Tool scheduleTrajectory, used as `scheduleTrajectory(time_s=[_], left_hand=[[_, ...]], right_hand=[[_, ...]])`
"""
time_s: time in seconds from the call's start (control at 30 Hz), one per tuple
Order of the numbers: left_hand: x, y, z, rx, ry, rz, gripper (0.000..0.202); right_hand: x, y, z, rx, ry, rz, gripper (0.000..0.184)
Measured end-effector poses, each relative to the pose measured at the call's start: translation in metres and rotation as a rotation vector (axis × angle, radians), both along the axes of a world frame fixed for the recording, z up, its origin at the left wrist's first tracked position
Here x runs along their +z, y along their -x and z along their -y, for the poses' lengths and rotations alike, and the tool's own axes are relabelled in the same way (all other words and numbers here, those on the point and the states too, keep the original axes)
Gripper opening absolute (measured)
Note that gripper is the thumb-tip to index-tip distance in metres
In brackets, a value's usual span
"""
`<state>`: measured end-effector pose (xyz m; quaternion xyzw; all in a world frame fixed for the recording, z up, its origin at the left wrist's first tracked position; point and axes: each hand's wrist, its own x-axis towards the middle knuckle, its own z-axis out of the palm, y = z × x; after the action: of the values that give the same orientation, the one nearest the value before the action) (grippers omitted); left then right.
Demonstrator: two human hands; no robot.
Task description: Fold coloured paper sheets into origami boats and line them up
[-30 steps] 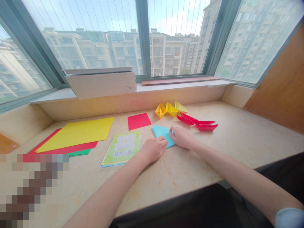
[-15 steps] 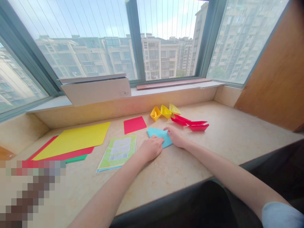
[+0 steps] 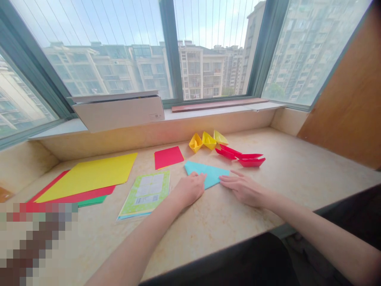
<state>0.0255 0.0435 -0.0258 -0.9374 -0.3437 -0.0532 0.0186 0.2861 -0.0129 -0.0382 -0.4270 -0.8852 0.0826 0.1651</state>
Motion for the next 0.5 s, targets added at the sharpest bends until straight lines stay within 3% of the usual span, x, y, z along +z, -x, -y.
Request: scheduleTrajectory(time_s=[0.3, 0.5], left_hand=[[-0.006, 0.003, -0.002, -0.030, -0.051, 0.016, 0.033], [-0.003, -0.001, -0.005, -0.047, -0.023, 0.009, 0.029]], right_hand=[[0.008, 0.002, 0.002, -0.070, 0.039, 0.001, 0.054], [0.017, 0.019, -0.005, -0.116, -0.049, 0.164, 0.030]])
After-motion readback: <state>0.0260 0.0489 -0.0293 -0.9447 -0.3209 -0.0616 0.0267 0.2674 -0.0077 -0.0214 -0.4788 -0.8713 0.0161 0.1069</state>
